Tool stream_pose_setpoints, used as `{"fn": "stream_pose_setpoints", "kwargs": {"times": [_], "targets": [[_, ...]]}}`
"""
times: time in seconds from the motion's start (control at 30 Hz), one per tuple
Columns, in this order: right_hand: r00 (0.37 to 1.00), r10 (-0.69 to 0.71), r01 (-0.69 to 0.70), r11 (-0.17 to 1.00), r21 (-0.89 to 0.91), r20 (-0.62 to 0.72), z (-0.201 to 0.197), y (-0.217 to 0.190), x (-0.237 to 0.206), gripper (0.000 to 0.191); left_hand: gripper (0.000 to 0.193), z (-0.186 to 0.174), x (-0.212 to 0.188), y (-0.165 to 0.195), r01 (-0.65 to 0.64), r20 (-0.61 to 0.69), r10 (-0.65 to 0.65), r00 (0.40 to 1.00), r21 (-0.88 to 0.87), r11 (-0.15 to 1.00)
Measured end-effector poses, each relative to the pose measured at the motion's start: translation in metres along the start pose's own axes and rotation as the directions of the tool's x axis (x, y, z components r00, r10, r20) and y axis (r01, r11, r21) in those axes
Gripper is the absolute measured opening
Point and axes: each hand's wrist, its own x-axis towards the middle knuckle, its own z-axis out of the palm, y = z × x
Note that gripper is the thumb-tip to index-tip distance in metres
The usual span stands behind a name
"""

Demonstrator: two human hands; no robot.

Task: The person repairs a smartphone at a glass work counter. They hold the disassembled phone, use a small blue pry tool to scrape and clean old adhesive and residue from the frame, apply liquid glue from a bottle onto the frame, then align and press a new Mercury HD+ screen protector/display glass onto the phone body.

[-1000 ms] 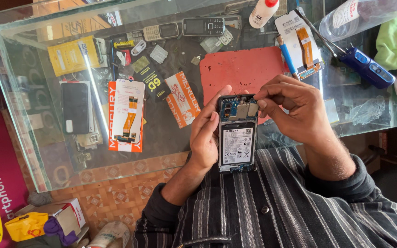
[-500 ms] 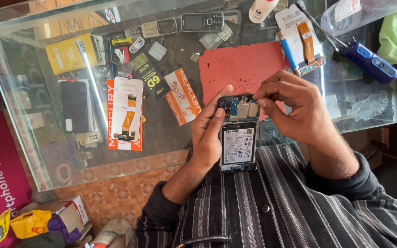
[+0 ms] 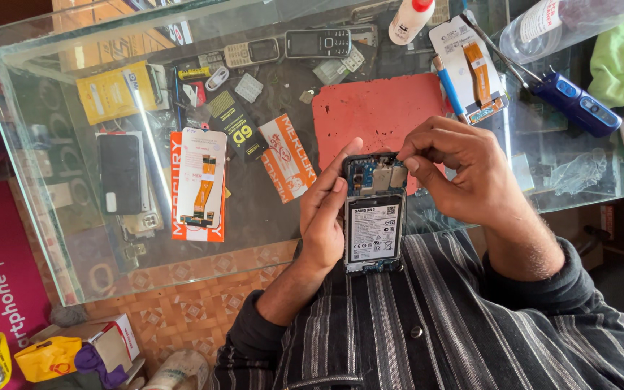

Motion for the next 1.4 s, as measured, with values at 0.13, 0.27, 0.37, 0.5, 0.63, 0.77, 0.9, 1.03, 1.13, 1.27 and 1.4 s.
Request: {"fn": "stream_pose_setpoints", "kwargs": {"times": [0.13,0.27,0.37,0.5,0.63,0.77,0.9,1.03,1.13,1.27,1.4], "targets": [[1.0,0.0,0.0,0.999,0.051,0.003,0.002,0.002,0.001,0.011,0.052,0.0,0.0,-0.001,-0.025,-0.011,0.026,1.0,0.068,0.997],[0.998,-0.038,0.036,0.998,-0.042,-0.041,0.007,-0.002,-0.001,0.01,0.049,0.001,-0.004,-0.005,-0.039,-0.012,0.04,0.999,0.097,0.995],[0.997,-0.028,0.019,0.991,-0.129,-0.07,0.009,-0.007,-0.002,0.009,0.048,0.003,-0.002,-0.011,-0.06,-0.03,0.067,0.997,0.182,0.981],[0.996,0.014,-0.025,0.993,-0.118,-0.092,0.008,-0.01,-0.005,0.008,0.046,0.003,-0.003,-0.015,-0.089,-0.038,0.102,0.994,0.254,0.963],[0.996,0.047,-0.047,0.999,0.001,-0.077,0.007,-0.003,-0.006,0.014,0.041,0.001,-0.006,-0.016,-0.093,-0.033,0.105,0.994,0.265,0.96],[0.99,0.139,-0.139,0.986,0.089,0.002,0.008,0.01,-0.006,0.012,0.04,0.003,-0.005,-0.014,-0.089,-0.047,0.104,0.993,0.247,0.965],[0.986,0.166,-0.168,0.972,0.164,0.027,0.01,0.019,-0.008,0.007,0.042,0.006,-0.003,-0.005,0.016,-0.041,-0.014,0.999,0.057,0.998],[0.996,0.092,-0.091,0.94,0.328,0.011,0.011,0.021,-0.013,0.006,0.035,0.018,-0.002,-0.003,-0.08,-0.041,0.101,0.994,0.35,0.933],[0.99,0.139,-0.133,0.93,0.343,0.007,0.013,0.021,-0.015,0.011,0.026,0.024,-0.007,0.0,-0.062,-0.073,0.101,0.992,0.416,0.907],[0.985,0.171,-0.164,0.953,0.254,-0.004,0.016,0.022,-0.015,0.022,0.024,0.028,-0.01,0.001,-0.091,-0.022,0.111,0.994,0.424,0.901],[0.983,0.181,-0.179,0.964,0.196,0.006,0.017,0.025,-0.012,0.024,0.025,0.03,-0.008,0.0,-0.135,0.009,0.145,0.989,0.419,0.898]]}}
